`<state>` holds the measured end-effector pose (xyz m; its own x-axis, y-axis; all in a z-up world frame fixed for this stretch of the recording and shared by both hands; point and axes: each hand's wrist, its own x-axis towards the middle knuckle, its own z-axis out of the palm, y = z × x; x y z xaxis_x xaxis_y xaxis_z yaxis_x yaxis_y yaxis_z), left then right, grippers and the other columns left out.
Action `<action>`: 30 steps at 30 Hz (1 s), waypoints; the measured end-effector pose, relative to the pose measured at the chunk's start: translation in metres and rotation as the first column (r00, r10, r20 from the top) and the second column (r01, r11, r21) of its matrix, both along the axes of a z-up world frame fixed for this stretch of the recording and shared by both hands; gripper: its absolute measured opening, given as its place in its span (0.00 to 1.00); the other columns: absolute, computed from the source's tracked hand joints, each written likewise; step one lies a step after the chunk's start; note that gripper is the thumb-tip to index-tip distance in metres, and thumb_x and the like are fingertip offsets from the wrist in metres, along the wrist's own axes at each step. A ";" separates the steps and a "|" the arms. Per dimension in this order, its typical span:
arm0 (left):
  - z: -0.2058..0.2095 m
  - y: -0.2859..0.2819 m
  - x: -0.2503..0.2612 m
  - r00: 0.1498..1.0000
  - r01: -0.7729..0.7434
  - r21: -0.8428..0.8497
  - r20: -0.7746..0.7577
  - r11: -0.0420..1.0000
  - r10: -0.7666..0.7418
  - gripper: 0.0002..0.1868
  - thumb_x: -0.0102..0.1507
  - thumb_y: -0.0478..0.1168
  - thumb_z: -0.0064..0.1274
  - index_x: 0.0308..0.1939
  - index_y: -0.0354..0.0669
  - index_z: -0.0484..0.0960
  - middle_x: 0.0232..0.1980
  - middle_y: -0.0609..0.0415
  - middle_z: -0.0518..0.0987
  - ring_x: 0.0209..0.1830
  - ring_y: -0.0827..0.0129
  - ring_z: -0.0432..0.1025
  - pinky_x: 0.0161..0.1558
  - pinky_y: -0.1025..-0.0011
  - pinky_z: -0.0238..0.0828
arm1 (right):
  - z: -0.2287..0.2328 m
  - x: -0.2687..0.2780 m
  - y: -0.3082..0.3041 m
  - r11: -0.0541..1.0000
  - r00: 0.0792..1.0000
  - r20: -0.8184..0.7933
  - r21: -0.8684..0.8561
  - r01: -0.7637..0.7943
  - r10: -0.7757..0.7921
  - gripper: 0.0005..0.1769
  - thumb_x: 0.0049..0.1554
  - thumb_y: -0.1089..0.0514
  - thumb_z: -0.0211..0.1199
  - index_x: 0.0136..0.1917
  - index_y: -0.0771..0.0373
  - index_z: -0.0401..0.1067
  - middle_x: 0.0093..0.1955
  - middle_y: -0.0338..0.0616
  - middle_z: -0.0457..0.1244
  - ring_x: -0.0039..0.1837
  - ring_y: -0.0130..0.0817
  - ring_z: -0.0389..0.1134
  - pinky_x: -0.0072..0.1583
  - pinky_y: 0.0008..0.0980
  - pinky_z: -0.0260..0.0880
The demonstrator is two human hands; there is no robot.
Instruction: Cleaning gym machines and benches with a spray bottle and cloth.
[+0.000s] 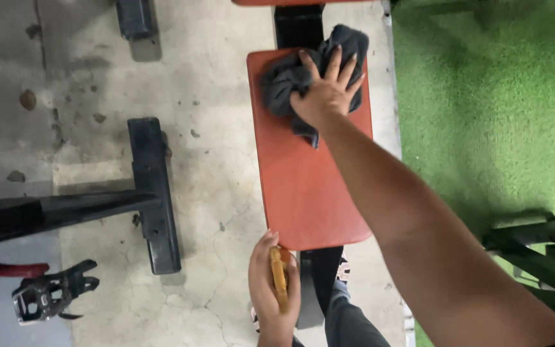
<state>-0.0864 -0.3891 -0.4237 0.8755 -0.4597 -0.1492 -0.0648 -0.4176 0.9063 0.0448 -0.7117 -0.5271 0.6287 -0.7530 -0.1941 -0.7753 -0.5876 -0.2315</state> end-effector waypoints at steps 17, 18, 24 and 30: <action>0.030 -0.062 0.025 0.985 -0.028 -0.136 0.167 0.990 0.051 0.20 0.62 0.26 0.53 0.59 0.34 0.74 0.66 0.42 0.75 0.65 0.57 0.74 0.66 0.65 0.70 | 0.016 -0.227 0.081 0.862 0.839 0.247 0.023 -0.506 0.486 0.54 0.34 0.51 0.70 0.74 0.45 0.60 0.76 0.57 0.50 0.77 0.69 0.44 0.73 0.72 0.40; 0.027 -0.068 0.032 0.972 -0.017 -0.113 0.230 0.993 0.042 0.20 0.61 0.26 0.54 0.58 0.34 0.75 0.65 0.43 0.76 0.64 0.57 0.74 0.66 0.66 0.70 | 0.015 -0.223 0.072 0.925 0.908 0.207 0.028 -0.378 0.365 0.54 0.31 0.52 0.70 0.73 0.45 0.60 0.74 0.60 0.49 0.75 0.71 0.45 0.72 0.72 0.41; -0.012 -0.078 0.048 0.998 -0.031 -0.167 0.057 0.985 0.041 0.21 0.61 0.25 0.48 0.60 0.32 0.74 0.66 0.45 0.76 0.57 0.63 0.76 0.58 0.71 0.73 | -0.049 -0.117 -0.045 0.988 0.960 0.260 0.137 0.071 -0.105 0.53 0.49 0.48 0.66 0.83 0.51 0.48 0.79 0.65 0.48 0.74 0.68 0.53 0.74 0.55 0.56; -0.005 -0.086 0.060 0.998 -0.068 -0.156 -0.012 0.985 0.067 0.28 0.59 0.27 0.47 0.65 0.31 0.70 0.64 0.44 0.75 0.60 0.61 0.75 0.60 0.69 0.73 | -0.015 -0.014 -0.069 0.990 0.993 -0.026 -0.076 0.116 -0.118 0.56 0.45 0.33 0.65 0.79 0.54 0.49 0.81 0.59 0.41 0.79 0.67 0.39 0.72 0.72 0.39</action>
